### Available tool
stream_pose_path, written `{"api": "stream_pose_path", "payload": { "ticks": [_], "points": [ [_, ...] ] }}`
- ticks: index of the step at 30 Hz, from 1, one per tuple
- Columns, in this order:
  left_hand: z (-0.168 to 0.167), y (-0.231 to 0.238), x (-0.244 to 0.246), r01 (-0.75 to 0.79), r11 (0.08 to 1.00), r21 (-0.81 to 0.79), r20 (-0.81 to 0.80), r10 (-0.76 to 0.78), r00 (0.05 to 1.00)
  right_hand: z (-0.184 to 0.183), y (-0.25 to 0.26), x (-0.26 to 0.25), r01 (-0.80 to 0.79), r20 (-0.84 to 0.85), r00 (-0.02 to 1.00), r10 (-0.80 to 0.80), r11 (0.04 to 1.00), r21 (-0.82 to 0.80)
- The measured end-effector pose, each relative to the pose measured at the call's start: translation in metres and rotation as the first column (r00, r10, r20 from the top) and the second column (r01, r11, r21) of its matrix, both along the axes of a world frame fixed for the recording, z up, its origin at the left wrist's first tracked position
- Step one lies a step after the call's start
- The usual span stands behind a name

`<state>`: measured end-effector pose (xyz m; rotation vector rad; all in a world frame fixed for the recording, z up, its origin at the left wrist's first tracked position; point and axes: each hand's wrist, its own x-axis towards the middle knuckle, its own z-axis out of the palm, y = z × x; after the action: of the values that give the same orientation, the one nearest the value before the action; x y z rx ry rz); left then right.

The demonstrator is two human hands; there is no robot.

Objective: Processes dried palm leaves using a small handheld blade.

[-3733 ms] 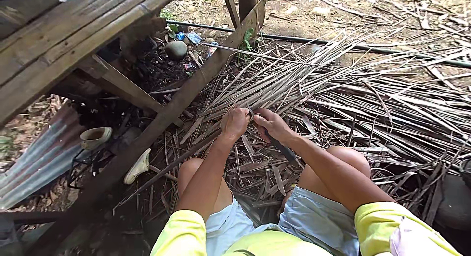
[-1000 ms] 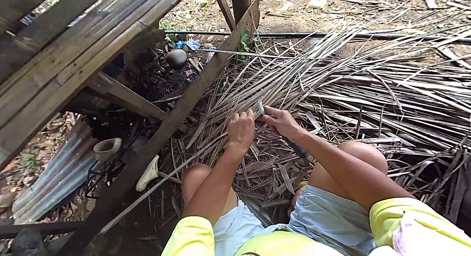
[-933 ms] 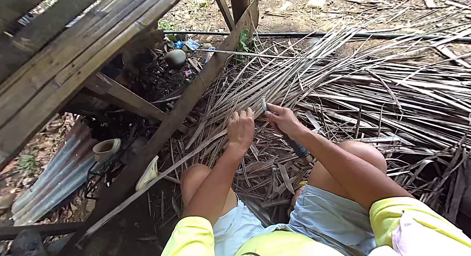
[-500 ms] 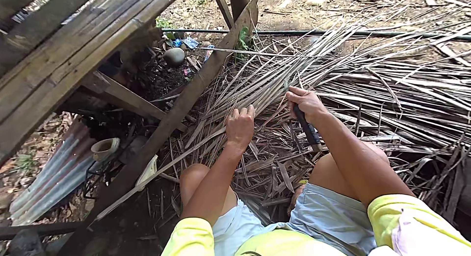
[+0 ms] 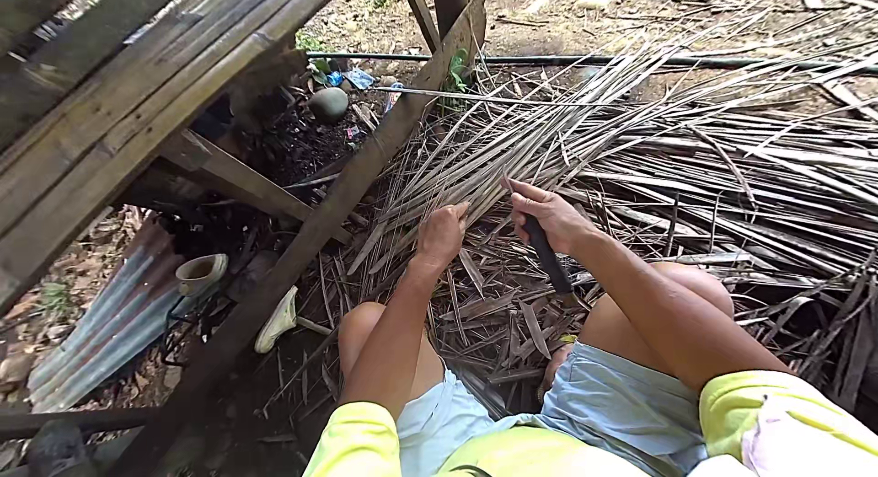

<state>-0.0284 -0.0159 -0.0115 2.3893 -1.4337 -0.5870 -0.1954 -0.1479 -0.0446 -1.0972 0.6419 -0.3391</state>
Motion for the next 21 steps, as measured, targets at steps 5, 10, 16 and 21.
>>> {"api": "stream_pose_path", "payload": {
  "ticks": [5, 10, 16, 21],
  "points": [
    [-0.002, -0.001, 0.020, -0.080, 0.997, -0.005, -0.131, 0.079, 0.988, -0.001, -0.019, -0.009, 0.069, 0.147, 0.986, -0.077, 0.996, 0.062],
    [-0.005, -0.004, 0.019, 0.032, 0.999, 0.014, -0.180, -0.029, 0.983, -0.002, 0.002, -0.002, -0.066, 0.103, 0.993, 0.065, 0.998, 0.011],
    [-0.004, -0.003, 0.027, 0.081, 0.997, 0.015, -0.166, -0.077, 0.983, -0.001, -0.015, -0.004, 0.017, 0.126, 0.992, -0.018, 1.000, 0.011],
    [0.014, 0.012, 0.038, 0.018, 0.995, 0.099, -0.146, -0.003, 0.989, 0.003, -0.047, -0.017, 0.240, 0.181, 0.953, -0.243, 0.970, 0.039]
  ]
}}
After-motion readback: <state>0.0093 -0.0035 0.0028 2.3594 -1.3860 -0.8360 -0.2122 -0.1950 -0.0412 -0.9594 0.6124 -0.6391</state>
